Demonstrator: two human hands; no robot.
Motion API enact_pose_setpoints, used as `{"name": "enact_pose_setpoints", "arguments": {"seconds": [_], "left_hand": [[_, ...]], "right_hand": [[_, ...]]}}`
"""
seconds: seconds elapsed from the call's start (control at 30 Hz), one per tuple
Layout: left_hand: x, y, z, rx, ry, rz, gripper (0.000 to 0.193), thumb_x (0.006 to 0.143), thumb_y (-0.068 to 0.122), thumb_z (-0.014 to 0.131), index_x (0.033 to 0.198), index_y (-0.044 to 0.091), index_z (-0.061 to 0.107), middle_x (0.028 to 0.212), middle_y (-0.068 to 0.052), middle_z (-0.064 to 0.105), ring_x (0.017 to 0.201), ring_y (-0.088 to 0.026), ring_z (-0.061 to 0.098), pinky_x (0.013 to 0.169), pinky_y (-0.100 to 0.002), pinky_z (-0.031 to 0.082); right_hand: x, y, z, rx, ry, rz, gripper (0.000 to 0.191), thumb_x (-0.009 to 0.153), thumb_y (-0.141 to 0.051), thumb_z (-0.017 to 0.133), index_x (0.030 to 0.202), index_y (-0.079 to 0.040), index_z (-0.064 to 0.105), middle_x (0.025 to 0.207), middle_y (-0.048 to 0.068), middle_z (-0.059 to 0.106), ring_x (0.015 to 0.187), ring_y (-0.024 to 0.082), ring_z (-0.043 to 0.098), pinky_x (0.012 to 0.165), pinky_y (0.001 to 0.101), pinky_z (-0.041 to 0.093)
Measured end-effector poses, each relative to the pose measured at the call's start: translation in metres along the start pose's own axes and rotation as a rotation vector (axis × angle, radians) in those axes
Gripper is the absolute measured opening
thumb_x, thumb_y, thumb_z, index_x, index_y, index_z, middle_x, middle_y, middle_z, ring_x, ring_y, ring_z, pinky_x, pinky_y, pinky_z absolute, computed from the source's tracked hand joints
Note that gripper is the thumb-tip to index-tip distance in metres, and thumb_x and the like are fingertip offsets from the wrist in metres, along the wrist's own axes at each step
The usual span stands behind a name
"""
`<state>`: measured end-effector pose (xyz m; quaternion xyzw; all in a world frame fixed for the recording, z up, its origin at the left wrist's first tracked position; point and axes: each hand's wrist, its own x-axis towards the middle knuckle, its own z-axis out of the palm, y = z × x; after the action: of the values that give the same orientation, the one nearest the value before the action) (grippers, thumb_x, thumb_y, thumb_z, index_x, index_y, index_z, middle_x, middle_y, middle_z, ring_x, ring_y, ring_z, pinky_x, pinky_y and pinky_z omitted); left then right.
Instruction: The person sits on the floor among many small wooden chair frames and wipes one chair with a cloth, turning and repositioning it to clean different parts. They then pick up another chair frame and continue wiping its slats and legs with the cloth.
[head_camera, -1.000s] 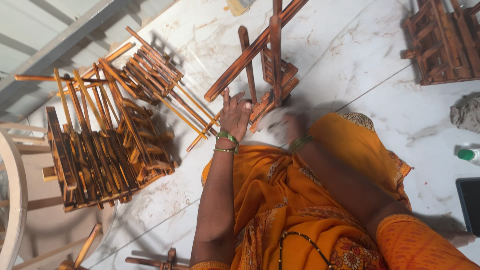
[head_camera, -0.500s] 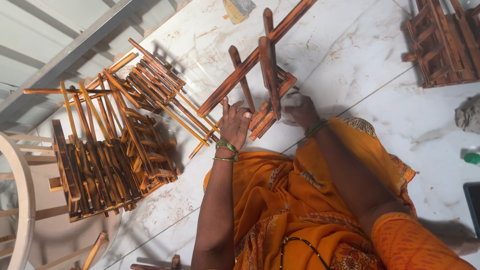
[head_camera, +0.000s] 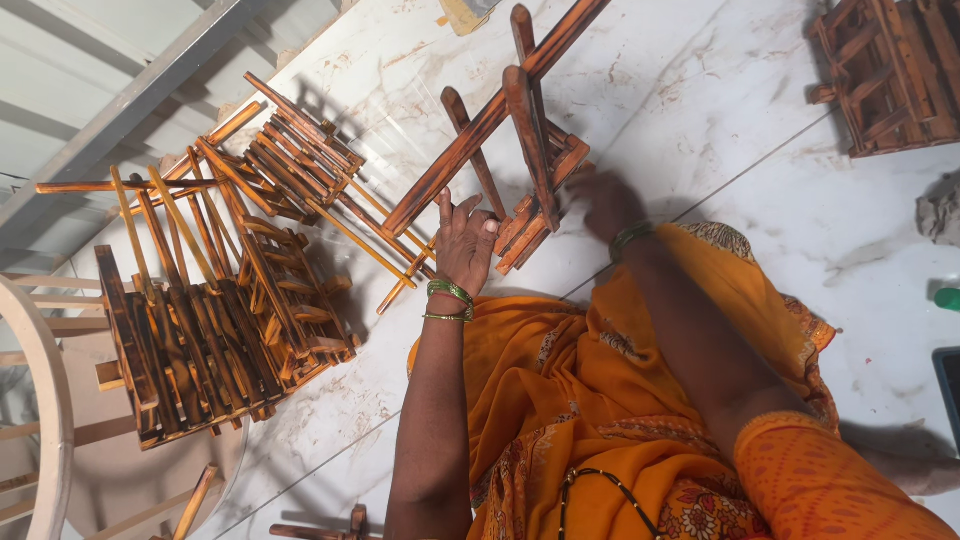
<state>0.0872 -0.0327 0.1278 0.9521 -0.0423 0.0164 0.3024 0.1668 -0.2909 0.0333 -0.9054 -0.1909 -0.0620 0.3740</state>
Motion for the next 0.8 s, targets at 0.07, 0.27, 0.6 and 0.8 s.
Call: {"name": "enact_pose_setpoints", "arguments": {"seconds": [0.07, 0.27, 0.6, 0.8], "left_hand": [[0.0, 0.0, 0.0, 0.009, -0.001, -0.007, 0.079, 0.101, 0.068, 0.012, 0.107, 0.016, 0.072, 0.154, -0.012, 0.048, 0.159, -0.037, 0.003, 0.123, -0.06, 0.018], [0.002, 0.002, 0.003, 0.009, 0.017, 0.008, 0.077, 0.103, 0.065, 0.013, 0.109, 0.017, 0.072, 0.154, -0.012, 0.047, 0.157, -0.038, 0.002, 0.122, -0.062, 0.017], [0.003, 0.002, 0.006, 0.033, 0.009, 0.005, 0.073, 0.104, 0.065, 0.016, 0.108, 0.016, 0.071, 0.155, -0.011, 0.046, 0.159, -0.038, 0.002, 0.122, -0.059, 0.022], [0.001, 0.007, -0.002, -0.006, -0.017, -0.011, 0.068, 0.101, 0.066, 0.027, 0.128, 0.017, 0.065, 0.155, -0.01, 0.046, 0.159, -0.037, 0.003, 0.121, -0.062, 0.017]], "right_hand": [[0.004, 0.016, -0.005, -0.224, 0.129, 0.231, 0.048, 0.072, 0.011, 0.065, 0.111, -0.014, 0.076, 0.126, 0.004, 0.074, 0.109, 0.034, 0.064, 0.097, 0.0396, 0.054], [0.015, 0.047, 0.007, 0.604, 0.386, 0.538, 0.045, 0.08, -0.014, 0.078, 0.123, -0.006, 0.068, 0.106, 0.007, 0.074, 0.096, 0.022, 0.07, 0.084, 0.0341, 0.058], [-0.026, -0.029, 0.066, 0.043, -0.722, 0.442, 0.039, 0.084, -0.013, 0.064, 0.121, 0.001, 0.066, 0.12, 0.024, 0.069, 0.111, 0.033, 0.067, 0.1, 0.0444, 0.052], [-0.014, -0.004, 0.044, -0.138, -0.544, 0.496, 0.041, 0.087, -0.017, 0.054, 0.126, -0.015, 0.067, 0.123, 0.021, 0.068, 0.115, 0.038, 0.065, 0.102, 0.0484, 0.049]]}}
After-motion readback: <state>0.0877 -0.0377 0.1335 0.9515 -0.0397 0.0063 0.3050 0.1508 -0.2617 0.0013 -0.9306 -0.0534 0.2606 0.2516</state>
